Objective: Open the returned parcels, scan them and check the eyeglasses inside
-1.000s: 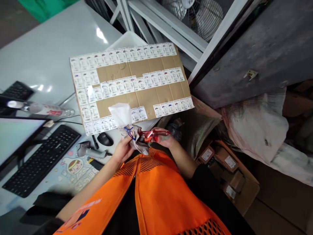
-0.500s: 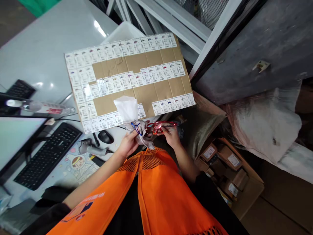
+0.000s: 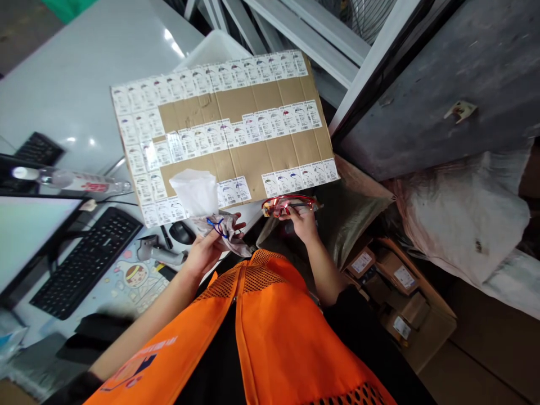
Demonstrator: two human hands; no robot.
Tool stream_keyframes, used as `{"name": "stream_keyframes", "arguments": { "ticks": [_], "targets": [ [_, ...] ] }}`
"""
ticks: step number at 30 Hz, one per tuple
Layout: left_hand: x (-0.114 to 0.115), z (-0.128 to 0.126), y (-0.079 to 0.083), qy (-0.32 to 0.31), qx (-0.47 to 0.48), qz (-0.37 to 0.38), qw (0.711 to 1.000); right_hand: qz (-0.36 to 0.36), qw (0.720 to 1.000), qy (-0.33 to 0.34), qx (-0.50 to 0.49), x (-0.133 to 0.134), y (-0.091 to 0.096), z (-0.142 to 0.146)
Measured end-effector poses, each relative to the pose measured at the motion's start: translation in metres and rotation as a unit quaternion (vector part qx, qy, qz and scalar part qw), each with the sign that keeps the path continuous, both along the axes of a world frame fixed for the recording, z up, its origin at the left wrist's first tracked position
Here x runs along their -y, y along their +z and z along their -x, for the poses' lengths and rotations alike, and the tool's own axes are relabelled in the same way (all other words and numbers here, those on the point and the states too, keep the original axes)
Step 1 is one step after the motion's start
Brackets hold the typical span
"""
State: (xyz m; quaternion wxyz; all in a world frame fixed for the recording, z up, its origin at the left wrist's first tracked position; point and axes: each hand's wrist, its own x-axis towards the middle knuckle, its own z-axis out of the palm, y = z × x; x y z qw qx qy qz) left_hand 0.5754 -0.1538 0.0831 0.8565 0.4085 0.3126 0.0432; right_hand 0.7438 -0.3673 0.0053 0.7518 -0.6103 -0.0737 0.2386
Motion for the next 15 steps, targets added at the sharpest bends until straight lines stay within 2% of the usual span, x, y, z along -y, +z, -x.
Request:
{"name": "stream_keyframes", "arguments": {
  "ticks": [7,15],
  "targets": [
    [-0.003,0.015,-0.01,0.004,-0.019,0.014,1.0,0.015,1.0,-0.01,0.014,-0.002,0.005,-0.007],
    [-0.004,0.018,-0.015,-0.026,-0.026,0.032,0.999,0.012,0.999,0.007,0.046,0.002,0.01,-0.009]
  ]
}}
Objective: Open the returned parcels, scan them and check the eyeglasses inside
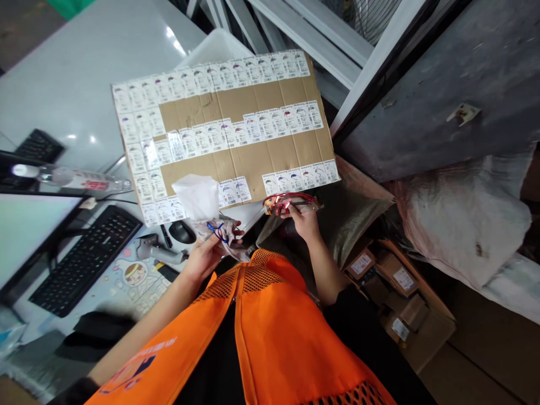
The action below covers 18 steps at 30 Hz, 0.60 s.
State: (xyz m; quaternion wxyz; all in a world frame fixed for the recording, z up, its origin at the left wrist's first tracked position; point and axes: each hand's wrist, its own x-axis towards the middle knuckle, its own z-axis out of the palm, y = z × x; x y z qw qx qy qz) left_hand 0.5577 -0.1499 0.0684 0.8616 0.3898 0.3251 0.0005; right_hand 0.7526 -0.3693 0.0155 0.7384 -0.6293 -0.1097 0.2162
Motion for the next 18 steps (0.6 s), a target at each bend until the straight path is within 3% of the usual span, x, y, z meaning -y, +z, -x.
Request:
{"name": "stream_keyframes", "arguments": {
  "ticks": [18],
  "targets": [
    [0.005,0.001,-0.004,-0.005,0.007,0.026,1.0,0.007,0.998,0.022,-0.052,-0.005,0.007,0.016]
  ]
}}
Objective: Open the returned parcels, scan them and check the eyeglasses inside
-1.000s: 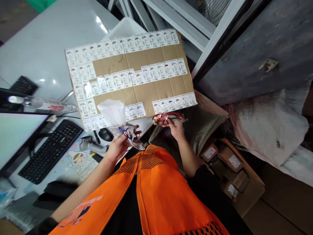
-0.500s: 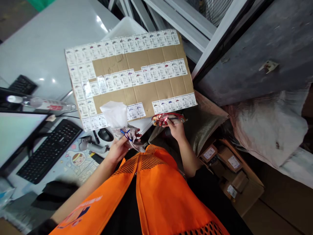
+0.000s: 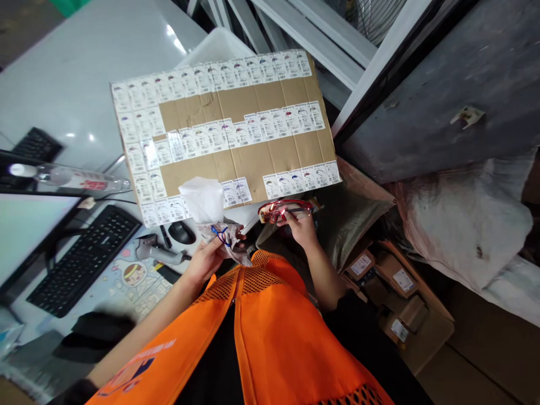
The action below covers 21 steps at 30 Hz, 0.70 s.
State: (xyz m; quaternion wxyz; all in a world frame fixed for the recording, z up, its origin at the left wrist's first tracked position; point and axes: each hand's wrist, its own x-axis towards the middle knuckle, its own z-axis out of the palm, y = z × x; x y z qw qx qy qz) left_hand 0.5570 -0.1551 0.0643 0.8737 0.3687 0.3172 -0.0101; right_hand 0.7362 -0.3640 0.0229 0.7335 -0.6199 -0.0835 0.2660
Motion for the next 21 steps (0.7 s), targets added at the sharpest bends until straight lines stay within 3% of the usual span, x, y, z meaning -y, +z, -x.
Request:
{"name": "stream_keyframes", "arguments": {
  "ticks": [9,21],
  "targets": [
    [0.0,-0.002,0.003,0.0,-0.004,-0.02,1.0,0.013,1.0,0.021,0.017,0.0,-0.006,0.004],
    [-0.003,-0.001,0.003,-0.009,-0.008,-0.029,1.0,0.012,0.998,-0.057,0.012,0.024,-0.01,-0.02]
  ]
}}
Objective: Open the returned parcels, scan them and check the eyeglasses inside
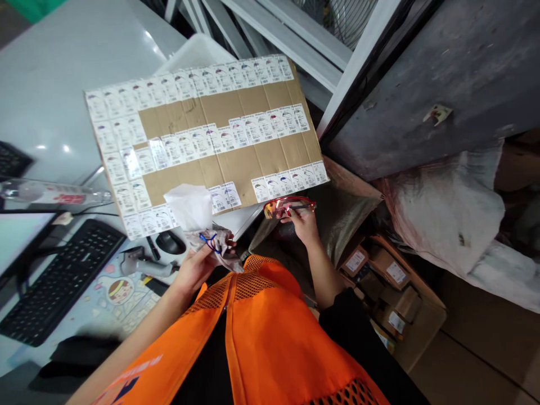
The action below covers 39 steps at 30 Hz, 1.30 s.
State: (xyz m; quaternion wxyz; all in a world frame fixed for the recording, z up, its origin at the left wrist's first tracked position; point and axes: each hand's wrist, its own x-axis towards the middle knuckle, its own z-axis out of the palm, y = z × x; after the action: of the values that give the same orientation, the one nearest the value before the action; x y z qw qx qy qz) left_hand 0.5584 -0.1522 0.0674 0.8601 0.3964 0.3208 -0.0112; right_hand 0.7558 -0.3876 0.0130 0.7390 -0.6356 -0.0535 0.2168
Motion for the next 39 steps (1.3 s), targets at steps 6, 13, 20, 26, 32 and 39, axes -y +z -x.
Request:
{"name": "stream_keyframes", "arguments": {
  "ticks": [6,13,20,26,32,39],
  "targets": [
    [0.002,-0.002,0.0,-0.004,-0.002,-0.006,1.0,0.003,1.0,-0.02,-0.017,0.01,-0.007,-0.001],
    [0.003,-0.001,-0.003,0.009,-0.003,0.004,1.0,-0.001,0.999,-0.024,-0.028,0.011,-0.015,-0.003],
    [0.002,0.001,-0.006,-0.007,-0.017,-0.002,1.0,0.002,1.0,-0.016,-0.012,0.01,-0.019,-0.003],
    [0.003,0.001,-0.006,0.0,-0.019,-0.009,1.0,0.011,1.0,-0.005,-0.007,0.01,-0.022,-0.004],
    [0.004,0.001,-0.007,-0.001,-0.025,-0.01,1.0,0.013,1.0,0.003,0.0,0.01,-0.022,-0.003],
    [0.005,0.001,-0.008,0.003,-0.024,-0.009,1.0,0.009,1.0,-0.005,0.002,0.008,-0.028,-0.003]
  ]
}}
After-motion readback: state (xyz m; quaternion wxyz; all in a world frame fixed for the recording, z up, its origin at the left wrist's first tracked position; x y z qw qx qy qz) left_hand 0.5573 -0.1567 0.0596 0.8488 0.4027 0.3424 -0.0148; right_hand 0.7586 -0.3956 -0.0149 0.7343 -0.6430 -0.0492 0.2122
